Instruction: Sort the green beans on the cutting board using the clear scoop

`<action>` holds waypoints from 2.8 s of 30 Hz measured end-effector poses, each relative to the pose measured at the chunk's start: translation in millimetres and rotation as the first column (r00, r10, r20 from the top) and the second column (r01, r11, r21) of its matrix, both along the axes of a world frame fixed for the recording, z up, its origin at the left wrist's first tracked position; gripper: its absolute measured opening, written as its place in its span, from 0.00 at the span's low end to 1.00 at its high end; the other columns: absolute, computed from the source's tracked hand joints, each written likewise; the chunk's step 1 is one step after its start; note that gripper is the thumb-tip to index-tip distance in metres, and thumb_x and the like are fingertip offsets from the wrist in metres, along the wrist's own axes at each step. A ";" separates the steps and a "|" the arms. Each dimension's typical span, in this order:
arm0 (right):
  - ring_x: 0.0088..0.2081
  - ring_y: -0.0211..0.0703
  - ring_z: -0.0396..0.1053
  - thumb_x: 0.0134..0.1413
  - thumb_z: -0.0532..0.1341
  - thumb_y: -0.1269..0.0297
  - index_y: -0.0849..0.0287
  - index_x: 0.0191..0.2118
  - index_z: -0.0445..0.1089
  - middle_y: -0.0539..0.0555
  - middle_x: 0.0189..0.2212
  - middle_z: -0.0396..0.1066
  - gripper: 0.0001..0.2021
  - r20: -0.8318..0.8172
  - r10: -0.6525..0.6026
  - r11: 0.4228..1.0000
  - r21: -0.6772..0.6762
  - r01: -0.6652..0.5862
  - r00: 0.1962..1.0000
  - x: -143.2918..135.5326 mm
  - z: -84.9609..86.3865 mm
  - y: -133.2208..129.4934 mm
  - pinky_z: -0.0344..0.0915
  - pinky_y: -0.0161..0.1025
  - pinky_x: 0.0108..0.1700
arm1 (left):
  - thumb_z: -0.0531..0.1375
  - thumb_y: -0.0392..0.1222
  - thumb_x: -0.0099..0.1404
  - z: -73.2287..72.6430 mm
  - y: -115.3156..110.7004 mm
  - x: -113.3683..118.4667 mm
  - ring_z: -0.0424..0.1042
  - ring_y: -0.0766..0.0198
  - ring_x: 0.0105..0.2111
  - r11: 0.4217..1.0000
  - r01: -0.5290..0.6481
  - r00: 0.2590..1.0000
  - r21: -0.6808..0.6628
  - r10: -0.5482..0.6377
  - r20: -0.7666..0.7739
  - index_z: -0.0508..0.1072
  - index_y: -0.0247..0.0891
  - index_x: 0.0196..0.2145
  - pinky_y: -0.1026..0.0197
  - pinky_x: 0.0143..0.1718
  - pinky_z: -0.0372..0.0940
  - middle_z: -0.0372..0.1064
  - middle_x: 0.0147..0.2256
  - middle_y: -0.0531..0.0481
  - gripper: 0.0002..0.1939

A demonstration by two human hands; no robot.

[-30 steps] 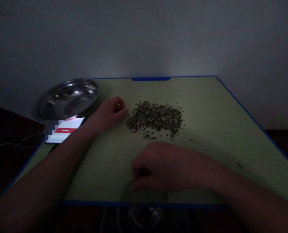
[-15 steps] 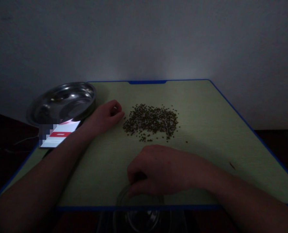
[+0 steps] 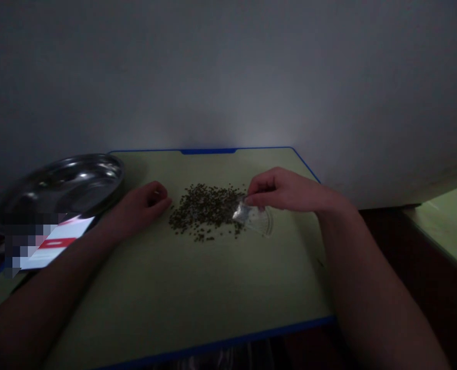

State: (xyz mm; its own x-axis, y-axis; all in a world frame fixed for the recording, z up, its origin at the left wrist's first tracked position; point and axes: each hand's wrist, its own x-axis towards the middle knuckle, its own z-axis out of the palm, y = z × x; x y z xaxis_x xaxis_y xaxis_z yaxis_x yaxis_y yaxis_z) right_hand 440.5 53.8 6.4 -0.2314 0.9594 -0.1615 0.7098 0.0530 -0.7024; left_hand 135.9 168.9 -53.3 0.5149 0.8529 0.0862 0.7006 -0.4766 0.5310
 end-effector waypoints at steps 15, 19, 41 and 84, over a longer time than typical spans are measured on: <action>0.19 0.34 0.64 0.50 0.63 0.55 0.60 0.25 0.70 0.47 0.17 0.66 0.13 0.013 0.047 0.876 -0.481 -0.035 0.999 48.7 -21.4 2.2 0.64 0.35 0.24 | 0.54 0.52 0.59 1.9 1.0 -0.7 0.67 0.61 0.26 1.000 0.011 1.000 -0.011 -0.011 -0.016 0.64 0.40 0.28 0.60 0.27 0.58 0.69 0.25 0.50 0.12; 0.20 0.35 0.68 0.49 0.64 0.54 0.61 0.26 0.71 0.49 0.18 0.70 0.13 0.014 0.090 0.832 -0.551 -0.068 0.996 31.7 -24.9 7.2 0.67 0.34 0.26 | 0.54 0.52 0.60 -0.2 2.4 -1.3 0.67 0.62 0.26 1.000 0.023 1.000 -0.001 -0.023 -0.020 0.64 0.40 0.29 0.60 0.27 0.57 0.69 0.26 0.50 0.12; 0.20 0.36 0.67 0.50 0.61 0.57 0.60 0.24 0.66 0.49 0.19 0.68 0.12 0.030 0.176 0.843 -0.520 -0.135 0.984 -9.9 -26.9 6.8 0.64 0.34 0.23 | 0.55 0.51 0.61 -7.7 5.0 -4.2 0.65 0.63 0.25 1.000 0.020 1.000 0.002 -0.020 -0.020 0.66 0.39 0.30 0.61 0.27 0.56 0.68 0.26 0.51 0.12; 0.26 0.36 0.64 0.55 0.61 0.57 0.59 0.30 0.72 0.47 0.24 0.68 0.10 0.165 0.364 0.912 -0.265 -0.314 0.917 -55.7 -22.8 -6.2 0.55 0.34 0.26 | 0.55 0.47 0.60 -2.8 -0.7 -0.6 0.66 0.64 0.26 0.999 0.034 0.999 -0.014 -0.034 -0.004 0.67 0.38 0.31 0.61 0.27 0.56 0.70 0.27 0.50 0.09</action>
